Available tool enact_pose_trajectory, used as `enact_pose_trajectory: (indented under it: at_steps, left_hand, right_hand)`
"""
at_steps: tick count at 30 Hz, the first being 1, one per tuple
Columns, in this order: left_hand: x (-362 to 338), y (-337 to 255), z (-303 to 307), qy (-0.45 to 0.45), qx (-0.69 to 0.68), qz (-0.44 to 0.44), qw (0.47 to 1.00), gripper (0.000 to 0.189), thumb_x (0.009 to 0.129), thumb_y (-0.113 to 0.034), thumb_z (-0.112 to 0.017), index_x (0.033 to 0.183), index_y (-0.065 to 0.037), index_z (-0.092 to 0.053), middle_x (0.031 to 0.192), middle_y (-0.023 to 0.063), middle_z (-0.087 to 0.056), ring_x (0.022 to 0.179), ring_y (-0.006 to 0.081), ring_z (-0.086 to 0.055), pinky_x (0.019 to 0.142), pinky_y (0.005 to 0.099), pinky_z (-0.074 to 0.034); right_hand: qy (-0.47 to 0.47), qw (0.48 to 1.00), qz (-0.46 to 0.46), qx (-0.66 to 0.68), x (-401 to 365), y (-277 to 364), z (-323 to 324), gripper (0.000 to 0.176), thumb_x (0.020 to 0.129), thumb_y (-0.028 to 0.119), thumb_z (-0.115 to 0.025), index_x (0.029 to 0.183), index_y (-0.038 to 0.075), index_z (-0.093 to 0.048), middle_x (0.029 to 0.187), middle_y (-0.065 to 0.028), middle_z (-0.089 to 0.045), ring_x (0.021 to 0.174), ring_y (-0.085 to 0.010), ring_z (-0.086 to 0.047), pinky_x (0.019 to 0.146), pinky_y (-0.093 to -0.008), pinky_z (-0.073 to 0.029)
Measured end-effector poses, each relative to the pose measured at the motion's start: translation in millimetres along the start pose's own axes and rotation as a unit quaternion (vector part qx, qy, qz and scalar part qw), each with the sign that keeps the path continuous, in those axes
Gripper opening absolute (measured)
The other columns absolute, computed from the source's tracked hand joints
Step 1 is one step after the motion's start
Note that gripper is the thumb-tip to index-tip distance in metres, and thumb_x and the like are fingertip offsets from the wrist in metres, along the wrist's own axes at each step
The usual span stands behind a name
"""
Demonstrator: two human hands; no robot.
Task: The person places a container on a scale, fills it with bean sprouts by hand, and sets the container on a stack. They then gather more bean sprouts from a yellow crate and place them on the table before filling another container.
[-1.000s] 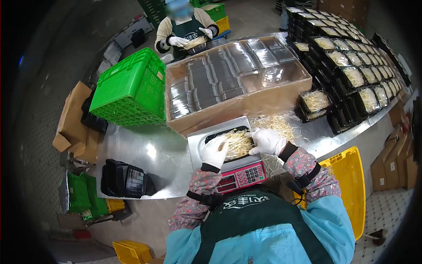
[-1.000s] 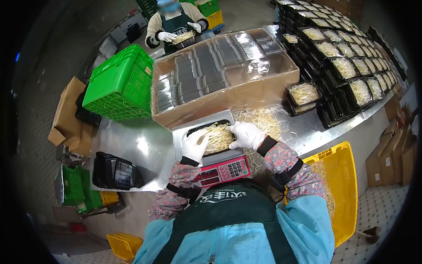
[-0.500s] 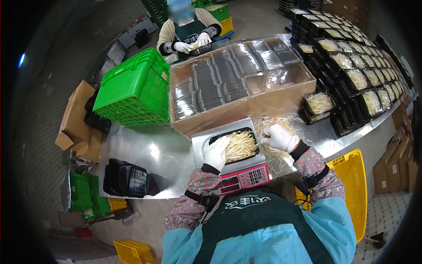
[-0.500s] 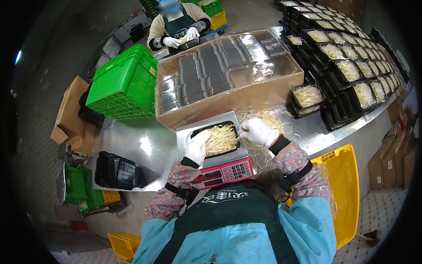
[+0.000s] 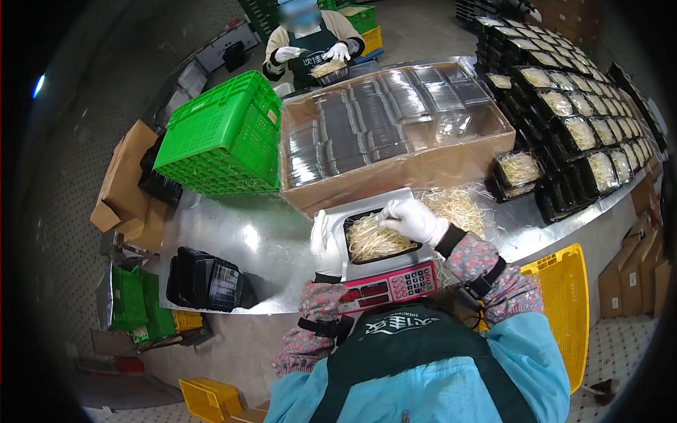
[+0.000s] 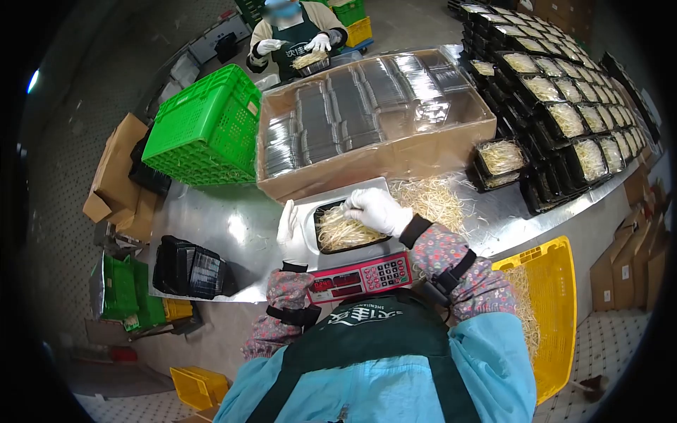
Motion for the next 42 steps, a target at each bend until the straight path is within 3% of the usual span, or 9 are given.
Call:
enact_pose_trajectory:
  at_steps: [6, 12, 16, 22, 26, 30, 32, 38, 42]
  left_hand:
    - [-16, -33, 14, 0.059, 0.107, -0.002, 0.993, 0.053, 0.095, -0.008, -0.049, 0.144, 0.008, -0.036, 0.147, 0.0257, -0.039, 0.14, 0.0334, -0.036, 0.115, 0.0398, -0.028]
    - [-21, -41, -42, 0.142, 0.301, -0.142, 0.932, 0.065, 0.09, -0.025, -0.059, 0.143, 0.004, -0.037, 0.147, 0.0239, -0.039, 0.136, 0.0417, -0.034, 0.114, 0.0522, -0.024]
    - [-21, -21, -105, 0.245, 0.473, -0.205, 0.821, 0.054, 0.084, -0.026, -0.056, 0.132, -0.001, -0.049, 0.13, 0.0159, -0.052, 0.124, 0.0349, -0.045, 0.108, 0.0539, -0.031]
    - [3, 3, -115, 0.289, 0.381, -0.18, 0.86, 0.039, 0.084, -0.027, -0.057, 0.118, -0.007, -0.056, 0.113, 0.0088, -0.057, 0.103, 0.0341, -0.054, 0.084, 0.0473, -0.048]
    - [-4, 15, -114, 0.265, 0.362, -0.2, 0.871, 0.042, 0.084, -0.029, -0.06, 0.119, -0.007, -0.057, 0.112, 0.0137, -0.059, 0.101, 0.0355, -0.055, 0.088, 0.0459, -0.046]
    - [-8, -33, -97, 0.287, 0.275, -0.184, 0.899, 0.051, 0.088, -0.031, -0.06, 0.13, -0.003, -0.051, 0.126, 0.0135, -0.054, 0.116, 0.0328, -0.049, 0.095, 0.0486, -0.04]
    - [-13, -34, -86, 0.245, 0.293, -0.188, 0.905, 0.054, 0.088, -0.029, -0.064, 0.133, -0.002, -0.05, 0.135, 0.0171, -0.052, 0.125, 0.0336, -0.046, 0.1, 0.0477, -0.037]
    - [-17, -70, -27, 0.134, 0.139, -0.102, 0.976, 0.046, 0.089, -0.01, -0.061, 0.132, 0.004, -0.052, 0.135, 0.0239, -0.052, 0.128, 0.0372, -0.048, 0.109, 0.0429, -0.035]
    - [-35, -88, 2, 0.079, 0.116, -0.041, 0.989, 0.039, 0.093, -0.006, -0.057, 0.13, 0.005, -0.053, 0.132, 0.0229, -0.055, 0.126, 0.0332, -0.052, 0.108, 0.0389, -0.038]
  right_hand:
    - [0.023, 0.996, -0.023, -0.085, -12, -11, 14, 0.022, 0.08, 0.019, -0.072, 0.097, 0.006, -0.071, 0.09, -0.0104, -0.067, 0.089, -0.0302, -0.064, 0.081, -0.0384, -0.051]
    - [-0.162, 0.985, -0.018, -0.051, -22, -7, 33, 0.031, 0.086, 0.018, -0.069, 0.112, 0.002, -0.066, 0.098, -0.0162, -0.067, 0.095, -0.0332, -0.063, 0.085, -0.0403, -0.05]
    - [-0.047, 0.994, -0.073, -0.066, -22, -8, -38, 0.06, 0.093, 0.042, -0.057, 0.129, -0.005, -0.051, 0.115, -0.0227, -0.061, 0.107, -0.0377, -0.057, 0.098, -0.0444, -0.043]
    - [-0.023, 0.974, -0.219, -0.058, -19, -46, -74, 0.079, 0.092, 0.057, -0.049, 0.138, -0.006, -0.041, 0.125, -0.0256, -0.055, 0.115, -0.0414, -0.049, 0.1, -0.0484, -0.037]
    - [0.03, 0.979, -0.197, 0.033, -22, -37, -59, 0.084, 0.089, 0.058, -0.054, 0.141, -0.006, -0.038, 0.133, -0.0279, -0.05, 0.124, -0.0452, -0.044, 0.108, -0.0483, -0.032]
    - [0.101, 0.987, -0.125, 0.013, -2, -21, -3, 0.062, 0.086, 0.046, -0.062, 0.125, -0.002, -0.059, 0.111, -0.0243, -0.066, 0.106, -0.0372, -0.062, 0.094, -0.0416, -0.048]
    - [-0.049, 0.994, -0.093, -0.011, 24, -47, 37, 0.042, 0.086, 0.036, -0.063, 0.112, 0.003, -0.068, 0.099, -0.0201, -0.07, 0.094, -0.0344, -0.067, 0.084, -0.0398, -0.053]
    - [-0.162, 0.953, -0.166, -0.194, 86, -174, 117, 0.034, 0.082, 0.023, -0.069, 0.11, 0.004, -0.067, 0.107, -0.0171, -0.068, 0.102, -0.0328, -0.064, 0.09, -0.0403, -0.051]
    - [-0.073, 0.886, -0.222, -0.401, 100, -221, 121, 0.048, 0.074, 0.022, -0.075, 0.119, 0.011, -0.063, 0.115, -0.0088, -0.06, 0.115, -0.0292, -0.054, 0.092, -0.0449, -0.047]
Point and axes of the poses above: each hand's wrist, its own x-axis towards the middle knuckle, its own z-axis out of the back of the hand, y = z × x, the point moved 6 cm from there along x, towards the middle knuckle
